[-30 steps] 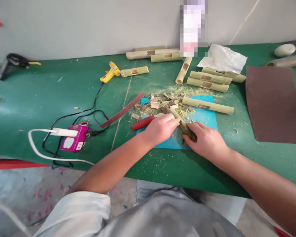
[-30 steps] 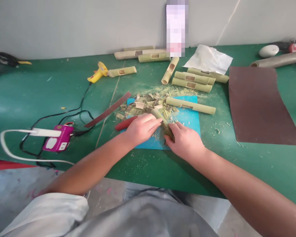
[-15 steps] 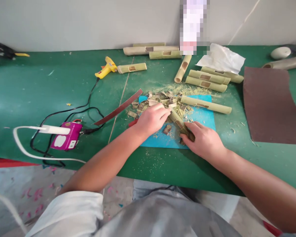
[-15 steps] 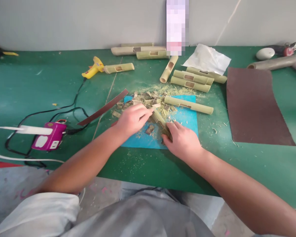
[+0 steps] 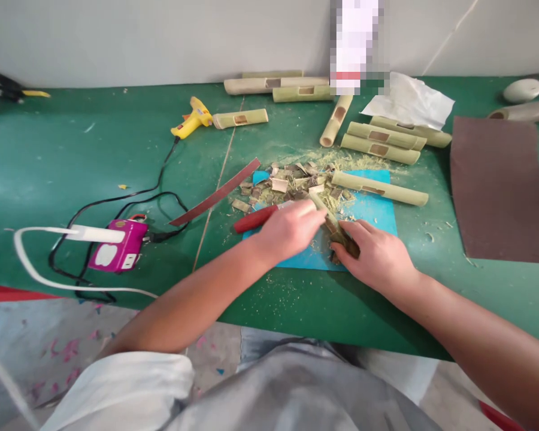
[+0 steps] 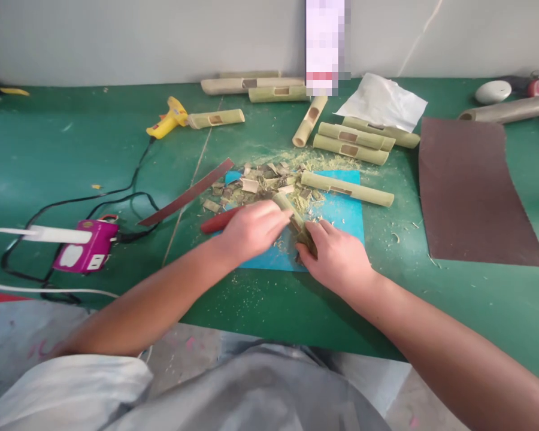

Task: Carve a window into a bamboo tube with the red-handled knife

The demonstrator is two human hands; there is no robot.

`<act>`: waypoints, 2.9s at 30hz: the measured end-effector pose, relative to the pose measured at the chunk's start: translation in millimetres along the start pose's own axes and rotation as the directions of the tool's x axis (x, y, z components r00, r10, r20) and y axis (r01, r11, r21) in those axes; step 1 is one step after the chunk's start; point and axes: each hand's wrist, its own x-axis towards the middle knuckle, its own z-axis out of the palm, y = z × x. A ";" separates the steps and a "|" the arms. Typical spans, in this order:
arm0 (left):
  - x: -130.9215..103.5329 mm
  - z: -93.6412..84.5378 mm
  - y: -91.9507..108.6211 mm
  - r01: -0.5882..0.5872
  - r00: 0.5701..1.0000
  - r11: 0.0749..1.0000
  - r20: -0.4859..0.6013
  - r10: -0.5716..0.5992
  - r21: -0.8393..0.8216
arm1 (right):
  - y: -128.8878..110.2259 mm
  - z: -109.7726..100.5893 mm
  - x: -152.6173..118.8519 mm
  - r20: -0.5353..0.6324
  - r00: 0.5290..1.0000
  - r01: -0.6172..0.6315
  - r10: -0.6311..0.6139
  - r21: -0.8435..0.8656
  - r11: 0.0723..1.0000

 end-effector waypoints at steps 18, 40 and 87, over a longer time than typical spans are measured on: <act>1.2 2.1 -3.0 0.022 1.000 1.000 -0.001 -0.022 0.013 | 2.8 1.6 0.9 -0.045 0.999 0.029 -0.029 0.002 1.000; 2.2 0.0 2.7 0.049 0.999 0.999 0.018 -0.049 -0.011 | 2.1 0.3 -2.5 -0.053 0.999 0.005 -0.004 0.022 1.000; 4.2 -2.2 1.5 0.075 0.995 0.997 0.061 -0.073 -0.028 | 2.0 -2.1 -7.7 -0.156 0.987 0.030 -0.039 -0.063 0.998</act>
